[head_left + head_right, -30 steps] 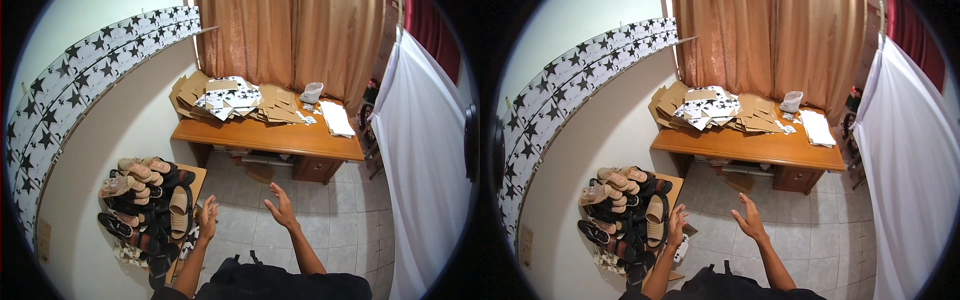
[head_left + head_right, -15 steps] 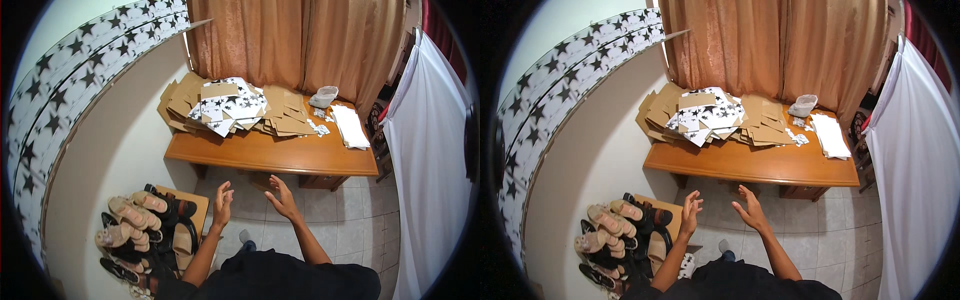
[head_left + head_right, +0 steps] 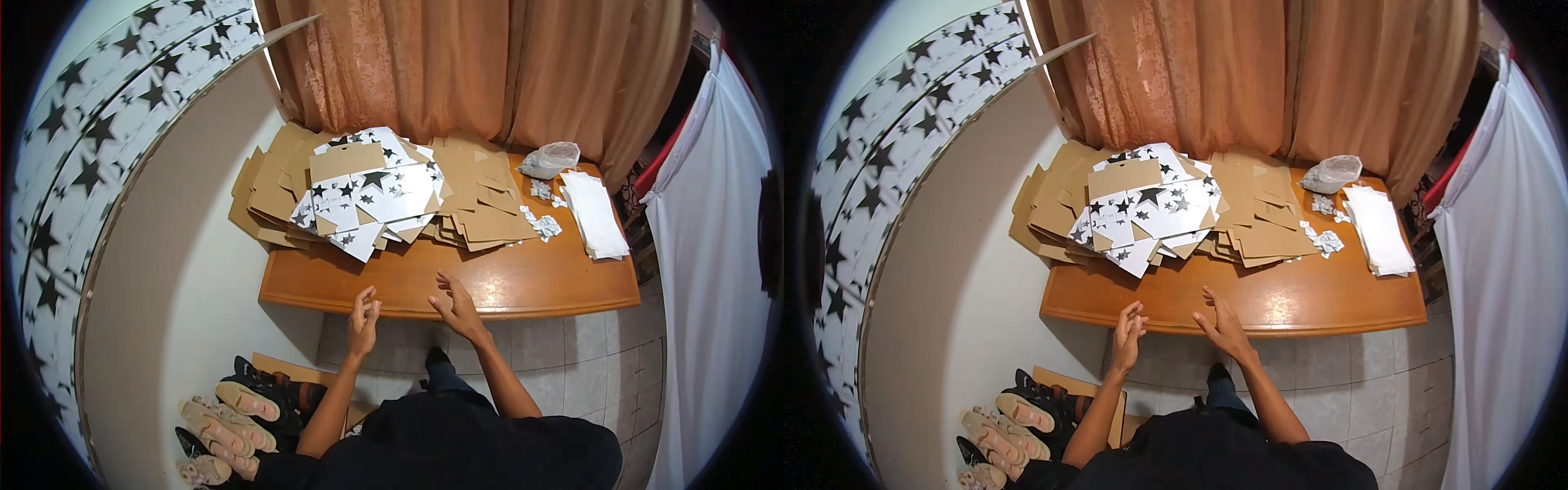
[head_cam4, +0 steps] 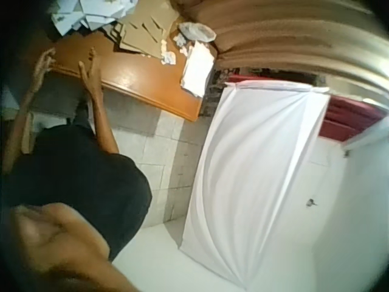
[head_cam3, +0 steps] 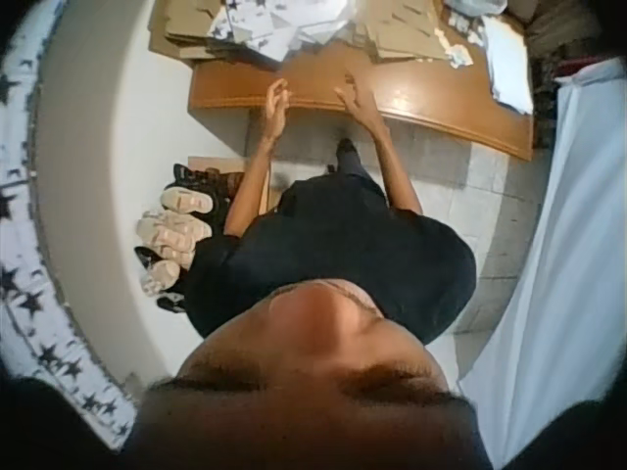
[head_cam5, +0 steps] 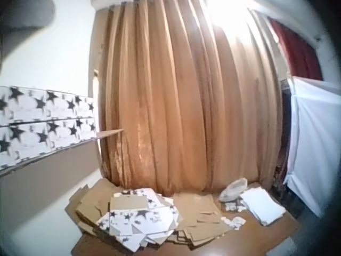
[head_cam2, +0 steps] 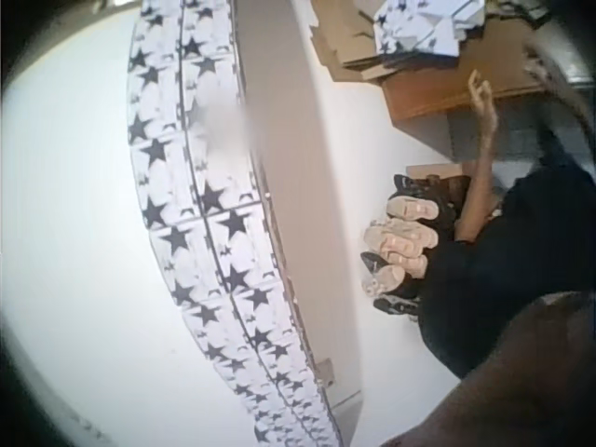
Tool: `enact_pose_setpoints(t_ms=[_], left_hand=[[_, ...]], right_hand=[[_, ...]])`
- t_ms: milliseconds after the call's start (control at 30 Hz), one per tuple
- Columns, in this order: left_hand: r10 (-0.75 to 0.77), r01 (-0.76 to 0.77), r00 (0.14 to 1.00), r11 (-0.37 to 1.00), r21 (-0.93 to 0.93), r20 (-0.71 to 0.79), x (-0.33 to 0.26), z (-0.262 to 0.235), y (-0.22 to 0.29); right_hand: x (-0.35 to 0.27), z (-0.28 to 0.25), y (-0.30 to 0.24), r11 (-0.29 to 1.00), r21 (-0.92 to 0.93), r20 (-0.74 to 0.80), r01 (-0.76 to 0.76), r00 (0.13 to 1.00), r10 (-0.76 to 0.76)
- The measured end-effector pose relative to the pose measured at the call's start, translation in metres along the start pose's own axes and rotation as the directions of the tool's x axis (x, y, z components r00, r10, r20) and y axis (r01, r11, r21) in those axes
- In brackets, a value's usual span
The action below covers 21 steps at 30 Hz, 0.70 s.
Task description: The recorder folds and assembles cardboard sheets into shoe boxes and adds tissue paper.
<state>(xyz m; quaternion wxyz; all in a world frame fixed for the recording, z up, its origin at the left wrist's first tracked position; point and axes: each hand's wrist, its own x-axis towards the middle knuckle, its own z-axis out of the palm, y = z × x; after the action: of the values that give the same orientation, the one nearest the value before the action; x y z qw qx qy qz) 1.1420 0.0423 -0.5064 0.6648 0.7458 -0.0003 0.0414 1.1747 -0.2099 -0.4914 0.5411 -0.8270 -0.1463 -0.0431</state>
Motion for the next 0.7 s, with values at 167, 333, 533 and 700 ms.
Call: enact_pose_setpoints(t_ms=[167,333,533,700], left_hand=[[-0.033,0.034,0.999,0.998,0.05,-0.026,0.079,0.005,-0.014],[-0.143,0.146,0.989,0.987,0.071,-0.049,0.151,0.004,-0.055],[-0.182,0.196,0.975,0.975,0.106,-0.124,0.22,0.017,-0.076],[-0.139,0.148,0.988,0.972,0.183,-0.062,0.269,0.031,-0.087]], right_hand=[[0.08,-0.003,0.044,1.0,-0.011,0.026,-0.009,1.0,0.009],[0.154,-0.001,0.089,1.0,-0.018,0.091,-0.012,0.996,0.014],[0.223,0.005,0.146,0.997,-0.056,0.134,-0.044,0.99,0.051],[0.262,0.009,0.18,0.984,-0.162,0.073,-0.076,0.993,0.089]])
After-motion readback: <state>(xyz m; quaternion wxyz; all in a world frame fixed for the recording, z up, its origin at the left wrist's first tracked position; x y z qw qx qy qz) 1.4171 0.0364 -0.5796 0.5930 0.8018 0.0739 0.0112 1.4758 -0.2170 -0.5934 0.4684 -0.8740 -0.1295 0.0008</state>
